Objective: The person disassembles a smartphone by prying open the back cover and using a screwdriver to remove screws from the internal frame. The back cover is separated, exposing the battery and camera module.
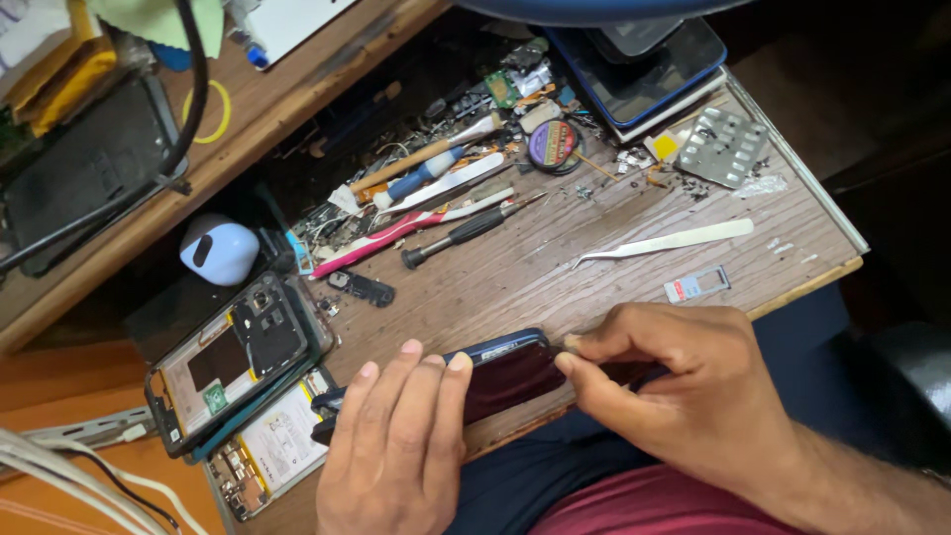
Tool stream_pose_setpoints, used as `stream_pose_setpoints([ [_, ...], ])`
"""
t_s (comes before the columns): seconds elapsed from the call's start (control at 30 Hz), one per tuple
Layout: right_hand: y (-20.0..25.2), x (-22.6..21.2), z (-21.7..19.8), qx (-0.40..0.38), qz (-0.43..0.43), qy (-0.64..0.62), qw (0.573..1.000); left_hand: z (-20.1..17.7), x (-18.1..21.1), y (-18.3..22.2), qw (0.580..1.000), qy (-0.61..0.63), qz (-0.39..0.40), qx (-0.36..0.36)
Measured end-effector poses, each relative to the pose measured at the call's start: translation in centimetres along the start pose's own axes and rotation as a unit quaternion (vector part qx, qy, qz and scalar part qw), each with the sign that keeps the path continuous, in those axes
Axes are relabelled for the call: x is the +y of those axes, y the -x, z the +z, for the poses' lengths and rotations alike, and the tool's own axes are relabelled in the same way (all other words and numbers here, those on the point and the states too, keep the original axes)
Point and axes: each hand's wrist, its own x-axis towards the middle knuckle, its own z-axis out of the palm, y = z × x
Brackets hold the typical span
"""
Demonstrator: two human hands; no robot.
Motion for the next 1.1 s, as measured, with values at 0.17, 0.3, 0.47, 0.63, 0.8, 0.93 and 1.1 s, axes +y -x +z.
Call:
stream_pose_setpoints([
  [0.17, 0.1, -0.3, 0.1, -0.002, 0.022, 0.0, 1.0, -0.1, 0.1, 0.1, 1.0, 0.01, -0.01, -0.002],
  [0.3, 0.1, -0.6, 0.2, -0.004, 0.059, -0.053, 0.997, -0.1, 0.0, 0.1, 1.0, 0.016, -0.007, 0.002],
  [0.47, 0.0, -0.6, 0.3, -0.028, 0.088, -0.072, 0.993, -0.1, 0.1, 0.2, 1.0, 0.017, -0.013, -0.007],
  [0.63, 0.0, -0.8, 0.4, -0.025, 0.075, -0.06, 0.995, -0.2, 0.1, 0.3, 1.0, 0.022, -0.016, -0.009],
  [0.8, 0.1, -1.1, 0.6, -0.007, 0.07, -0.018, 0.997, -0.1, 0.1, 0.4, 1.0, 0.022, -0.018, -0.005],
  [0.93, 0.1, -1.4, 0.7, 0.004, 0.033, 0.024, 0.999, 0.0, 0.1, 0.4, 1.0, 0.024, -0.019, -0.004],
  [1.1, 0.5, -1.3, 0.6, 0.008, -0.039, 0.082, 0.996, -0.1, 0.3, 0.4, 0.999, 0.024, -0.023, -0.009],
])
